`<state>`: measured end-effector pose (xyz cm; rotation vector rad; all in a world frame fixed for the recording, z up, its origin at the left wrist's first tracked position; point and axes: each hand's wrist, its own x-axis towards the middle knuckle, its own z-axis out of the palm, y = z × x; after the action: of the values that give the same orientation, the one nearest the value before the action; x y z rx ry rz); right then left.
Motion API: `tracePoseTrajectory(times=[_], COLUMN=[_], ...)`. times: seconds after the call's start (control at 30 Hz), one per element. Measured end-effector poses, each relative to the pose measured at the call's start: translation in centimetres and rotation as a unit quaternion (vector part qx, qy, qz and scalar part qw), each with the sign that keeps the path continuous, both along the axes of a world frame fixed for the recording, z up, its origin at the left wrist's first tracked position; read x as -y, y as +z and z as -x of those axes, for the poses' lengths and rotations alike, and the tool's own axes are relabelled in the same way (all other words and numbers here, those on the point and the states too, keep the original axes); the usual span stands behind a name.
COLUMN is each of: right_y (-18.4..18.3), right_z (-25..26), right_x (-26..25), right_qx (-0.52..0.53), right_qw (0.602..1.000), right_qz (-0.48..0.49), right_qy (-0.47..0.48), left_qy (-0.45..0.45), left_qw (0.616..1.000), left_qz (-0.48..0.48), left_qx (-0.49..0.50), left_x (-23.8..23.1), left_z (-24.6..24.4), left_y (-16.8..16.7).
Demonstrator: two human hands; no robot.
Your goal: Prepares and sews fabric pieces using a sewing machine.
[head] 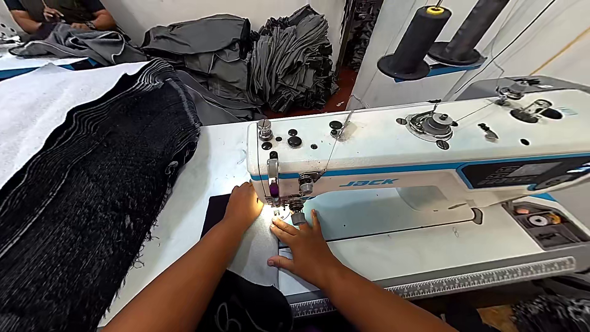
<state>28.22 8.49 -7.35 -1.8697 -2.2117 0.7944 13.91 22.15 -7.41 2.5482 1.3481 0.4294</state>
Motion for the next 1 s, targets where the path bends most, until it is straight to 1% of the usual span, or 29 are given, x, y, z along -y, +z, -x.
tracePoseTrajectory(times=[0.07,0.13,0.3,0.43,0.5,0.57,0.63,0.73,0.8,0.9,0.97,1.0], right_y=[0.2,0.3,0.0,-0.2,-0.1,0.1,-0.1,-0.1,-0.1,-0.2,-0.3,-0.4], right_z=[0.0,0.0,-0.2,-0.4,-0.6,-0.7,-0.4,0.9,1.9,2.4,2.4,2.3], right_x=[0.0,0.0,-0.1,-0.3,-0.3,0.3,1.8,3.6,4.2,4.3,4.3,4.5], right_qx=[-0.004,-0.003,0.001,-0.006,-0.007,-0.021,-0.040,-0.052,-0.045,-0.027,-0.017,-0.018], right_qw=[1.000,1.000,1.000,0.999,0.999,0.998,0.996,0.994,0.994,0.996,0.996,0.996], right_qz=[0.004,0.008,-0.004,-0.029,-0.019,-0.007,-0.019,-0.033,-0.027,-0.025,-0.028,-0.038], right_qy=[0.006,0.009,0.019,0.017,0.027,0.051,0.078,0.095,0.091,0.083,0.085,0.084], left_qy=[0.018,0.030,0.010,0.036,0.031,0.026,0.034,0.063,0.087,0.105,0.080,0.062], left_qw=[0.999,0.998,0.999,0.999,0.999,0.999,0.994,0.988,0.979,0.971,0.966,0.963], left_qz=[0.020,0.030,0.028,-0.024,-0.028,0.026,0.096,0.112,0.149,0.173,0.211,0.245], left_qx=[-0.039,-0.051,-0.037,-0.005,0.023,0.020,-0.030,-0.080,-0.107,-0.124,-0.125,-0.095], left_x=[-0.7,-1.3,-2.6,-2.0,-1.5,-0.5,1.2,3.4,4.0,3.7,3.4,3.3], left_z=[-0.6,-1.0,-0.9,-1.1,-0.6,0.7,2.2,3.5,3.9,4.0,4.5,4.9], left_y=[0.9,1.2,0.3,0.2,0.3,0.5,1.1,2.4,3.3,4.1,4.9,5.6])
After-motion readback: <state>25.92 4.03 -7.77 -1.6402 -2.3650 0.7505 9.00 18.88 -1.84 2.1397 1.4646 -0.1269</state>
